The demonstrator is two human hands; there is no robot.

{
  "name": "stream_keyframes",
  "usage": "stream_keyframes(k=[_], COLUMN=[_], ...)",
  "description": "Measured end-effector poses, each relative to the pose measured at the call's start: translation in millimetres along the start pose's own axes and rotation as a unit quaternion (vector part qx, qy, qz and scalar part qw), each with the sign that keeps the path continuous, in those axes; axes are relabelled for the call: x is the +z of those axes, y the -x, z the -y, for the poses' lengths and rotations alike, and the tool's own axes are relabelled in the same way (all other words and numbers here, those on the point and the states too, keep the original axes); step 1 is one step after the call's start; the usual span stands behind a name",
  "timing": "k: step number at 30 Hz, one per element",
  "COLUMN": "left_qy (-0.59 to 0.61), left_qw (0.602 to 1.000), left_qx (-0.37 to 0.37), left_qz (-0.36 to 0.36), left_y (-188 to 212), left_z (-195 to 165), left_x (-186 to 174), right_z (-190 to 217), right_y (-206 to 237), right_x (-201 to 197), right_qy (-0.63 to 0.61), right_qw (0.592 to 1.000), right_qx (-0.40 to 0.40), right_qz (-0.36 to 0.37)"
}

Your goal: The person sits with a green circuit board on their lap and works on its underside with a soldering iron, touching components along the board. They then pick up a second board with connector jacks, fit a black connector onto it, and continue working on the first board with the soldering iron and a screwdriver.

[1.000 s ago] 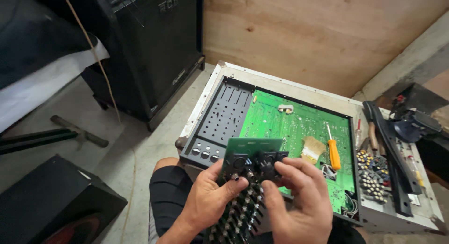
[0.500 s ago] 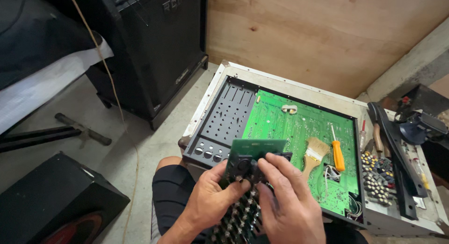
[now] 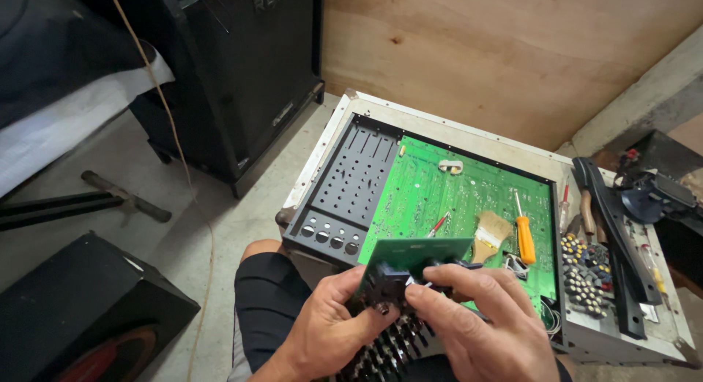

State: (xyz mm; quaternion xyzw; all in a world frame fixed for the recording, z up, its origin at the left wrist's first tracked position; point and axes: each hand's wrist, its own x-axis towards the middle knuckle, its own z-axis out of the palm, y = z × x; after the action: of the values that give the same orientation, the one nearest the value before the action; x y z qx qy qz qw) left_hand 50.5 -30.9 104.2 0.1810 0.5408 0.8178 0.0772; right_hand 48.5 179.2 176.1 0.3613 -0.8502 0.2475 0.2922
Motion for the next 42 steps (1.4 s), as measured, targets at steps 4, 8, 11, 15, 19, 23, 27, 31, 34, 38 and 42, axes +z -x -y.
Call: stream_keyframes(k=[4,8,11,15,19,23,27,31,34,38,42], left_qy=[-0.010,-0.022,-0.061,-0.107,-0.120,-0.115,-0.118,-0.145,-0.145,-0.131,-0.146], left_qw=[1.000,1.000,0.997,0.991,0.989,0.988,0.987,0.980,0.980,0.984,0.979], left_qx=[0.008,0.008,0.039,0.075,0.077,0.097,0.105,0.132,0.132,0.108,0.131], left_qz=[0.004,0.013,0.012,0.028,0.026,0.039,0.037,0.039,0.044,0.050,0.050], left_y=[1,2,0,1,5,7,9,9,9,8,7], left_z=[-3,-7,-9,-12,-12,-9,-6,-3,-3,-3,-2], left_x=[5,6,9,8,7,7,8,9,10,11,12], right_z=[14,3,-3,-8,-5,-3,2,1,4,-6,-20], right_y=[0,-6,-3,4,16,22,22,16,14,7,4], right_x=[-11,-20,-21,-10,2,1,-6,-15,-20,-27,-37], right_qy=[0.069,0.103,0.098,0.088,0.097,0.099,0.106,0.063,0.046,-0.044,-0.154], right_qw=[0.997,0.987,0.985,0.982,0.981,0.984,0.989,0.994,0.999,0.998,0.984], right_qx=[-0.017,-0.122,-0.142,-0.159,-0.128,-0.118,-0.088,-0.078,0.011,0.047,0.065], right_qz=[-0.020,0.001,0.008,-0.044,-0.113,-0.089,-0.056,-0.032,-0.013,0.020,0.068])
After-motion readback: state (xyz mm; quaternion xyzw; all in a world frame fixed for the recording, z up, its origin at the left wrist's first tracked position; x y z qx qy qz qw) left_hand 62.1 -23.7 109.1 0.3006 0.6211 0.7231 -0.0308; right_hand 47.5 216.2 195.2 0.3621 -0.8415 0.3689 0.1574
